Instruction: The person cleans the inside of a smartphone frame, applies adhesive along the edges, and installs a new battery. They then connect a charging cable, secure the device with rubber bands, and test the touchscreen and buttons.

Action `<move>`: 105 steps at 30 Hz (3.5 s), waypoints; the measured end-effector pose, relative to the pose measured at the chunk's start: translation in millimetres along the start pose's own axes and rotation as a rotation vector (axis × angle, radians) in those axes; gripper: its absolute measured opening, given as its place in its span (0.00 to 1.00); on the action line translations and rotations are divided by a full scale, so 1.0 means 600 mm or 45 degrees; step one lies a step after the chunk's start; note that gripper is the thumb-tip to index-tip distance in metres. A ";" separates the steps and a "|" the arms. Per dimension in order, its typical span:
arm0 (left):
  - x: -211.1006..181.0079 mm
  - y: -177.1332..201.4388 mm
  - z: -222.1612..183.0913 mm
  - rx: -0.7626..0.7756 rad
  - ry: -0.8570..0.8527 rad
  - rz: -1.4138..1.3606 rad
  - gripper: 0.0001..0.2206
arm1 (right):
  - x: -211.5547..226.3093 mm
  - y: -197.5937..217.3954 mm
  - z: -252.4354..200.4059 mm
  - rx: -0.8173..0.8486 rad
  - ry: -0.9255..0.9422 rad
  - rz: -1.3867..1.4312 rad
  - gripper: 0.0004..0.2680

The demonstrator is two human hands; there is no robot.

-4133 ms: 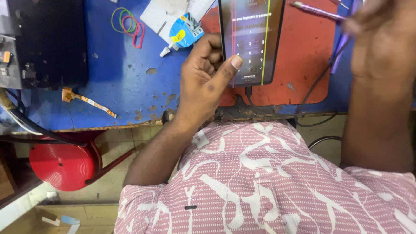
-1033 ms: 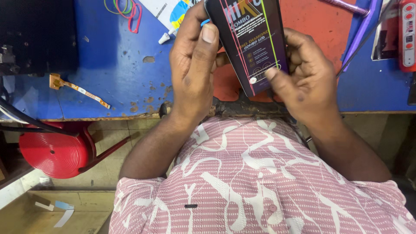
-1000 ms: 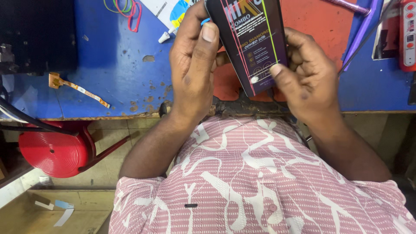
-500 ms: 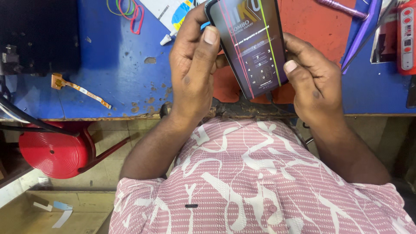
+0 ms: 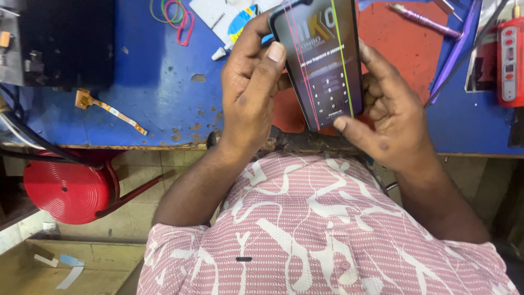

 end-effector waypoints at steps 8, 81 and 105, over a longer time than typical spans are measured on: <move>-0.031 -0.012 -0.001 0.042 0.064 0.080 0.16 | -0.003 -0.001 -0.007 0.112 -0.037 0.037 0.37; 0.039 -0.028 0.013 0.498 -0.065 0.491 0.51 | 0.166 0.071 -0.013 -0.164 0.396 -1.557 0.17; 0.030 -0.052 0.008 0.103 0.174 -0.457 0.24 | 0.048 0.157 -0.058 -0.285 0.189 -1.140 0.16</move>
Point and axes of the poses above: each hand's wrist, its own z-axis towards the middle knuckle, its own y-axis out of the back of the hand, x = y × z, the point moved 1 cm from there along z, towards the middle knuckle, and after that the axes turned 3 degrees about -y, right-handed, at the moved point
